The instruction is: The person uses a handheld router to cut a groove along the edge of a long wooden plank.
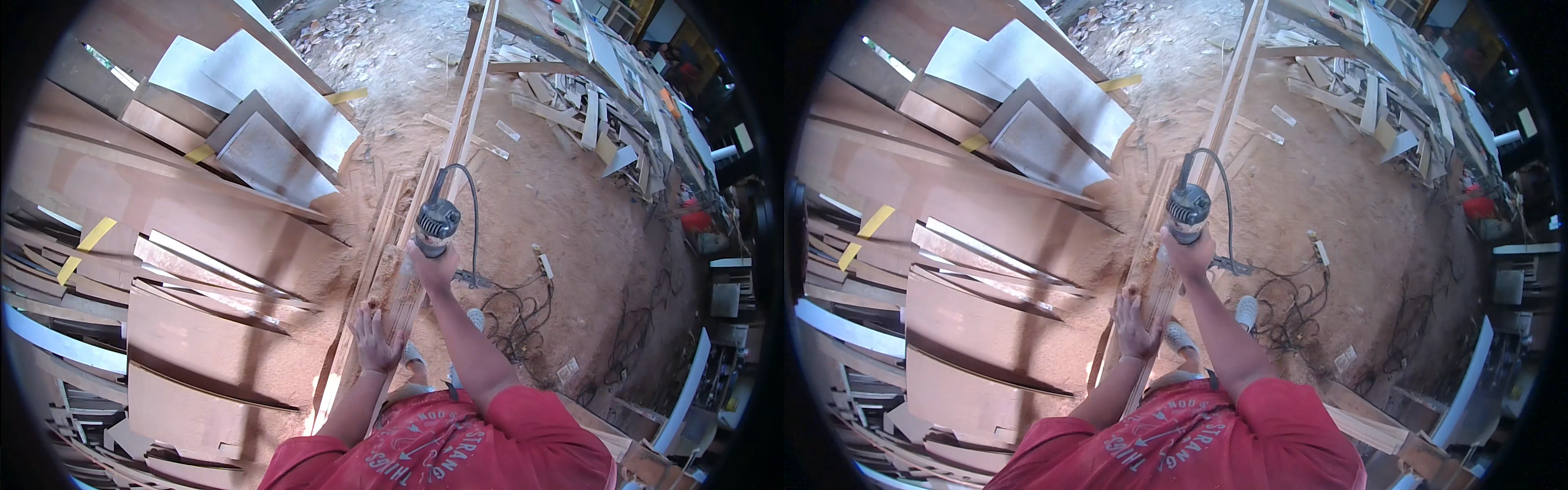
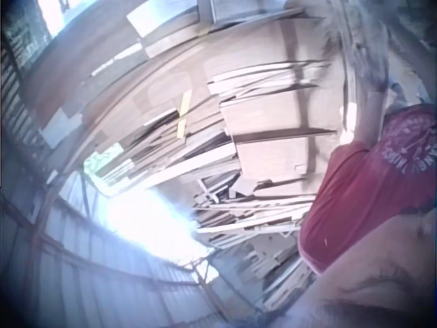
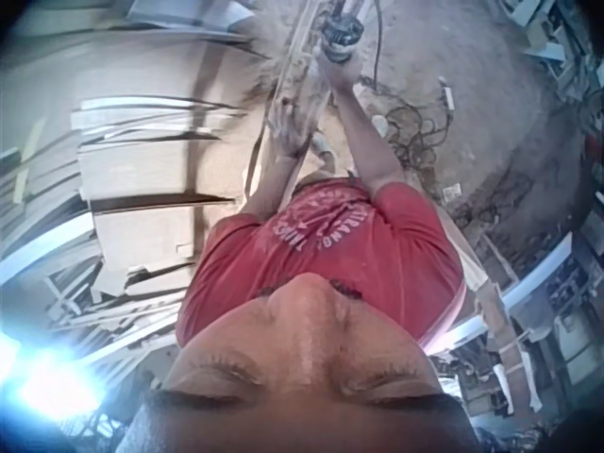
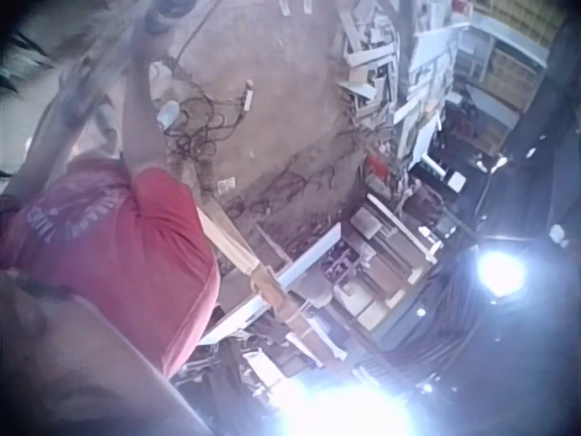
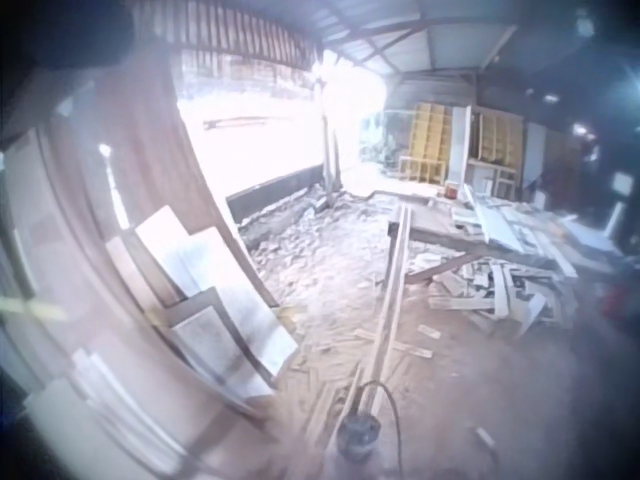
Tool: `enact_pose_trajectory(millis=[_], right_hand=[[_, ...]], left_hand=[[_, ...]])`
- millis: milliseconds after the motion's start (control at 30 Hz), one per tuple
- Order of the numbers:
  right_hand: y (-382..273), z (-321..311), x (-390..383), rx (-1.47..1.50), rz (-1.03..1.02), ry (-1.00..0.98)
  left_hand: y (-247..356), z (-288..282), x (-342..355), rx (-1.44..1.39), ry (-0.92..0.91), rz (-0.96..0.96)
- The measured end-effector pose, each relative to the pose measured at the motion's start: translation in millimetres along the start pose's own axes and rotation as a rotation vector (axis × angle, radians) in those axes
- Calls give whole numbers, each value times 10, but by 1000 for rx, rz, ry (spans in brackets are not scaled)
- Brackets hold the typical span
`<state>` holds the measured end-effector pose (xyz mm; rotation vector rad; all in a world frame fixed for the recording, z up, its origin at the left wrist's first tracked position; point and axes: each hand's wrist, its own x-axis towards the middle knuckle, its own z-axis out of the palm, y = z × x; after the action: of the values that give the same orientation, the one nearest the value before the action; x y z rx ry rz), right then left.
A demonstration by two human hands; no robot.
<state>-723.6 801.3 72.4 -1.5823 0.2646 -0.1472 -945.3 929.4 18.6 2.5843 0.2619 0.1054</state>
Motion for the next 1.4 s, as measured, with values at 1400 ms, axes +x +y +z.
enact_pose_trajectory(millis=[1400], right_hand=[[-422,-1277,-1201,-517,-420,-241]], left_hand=[[1605,-1280,567,-1359,-273,-93]])
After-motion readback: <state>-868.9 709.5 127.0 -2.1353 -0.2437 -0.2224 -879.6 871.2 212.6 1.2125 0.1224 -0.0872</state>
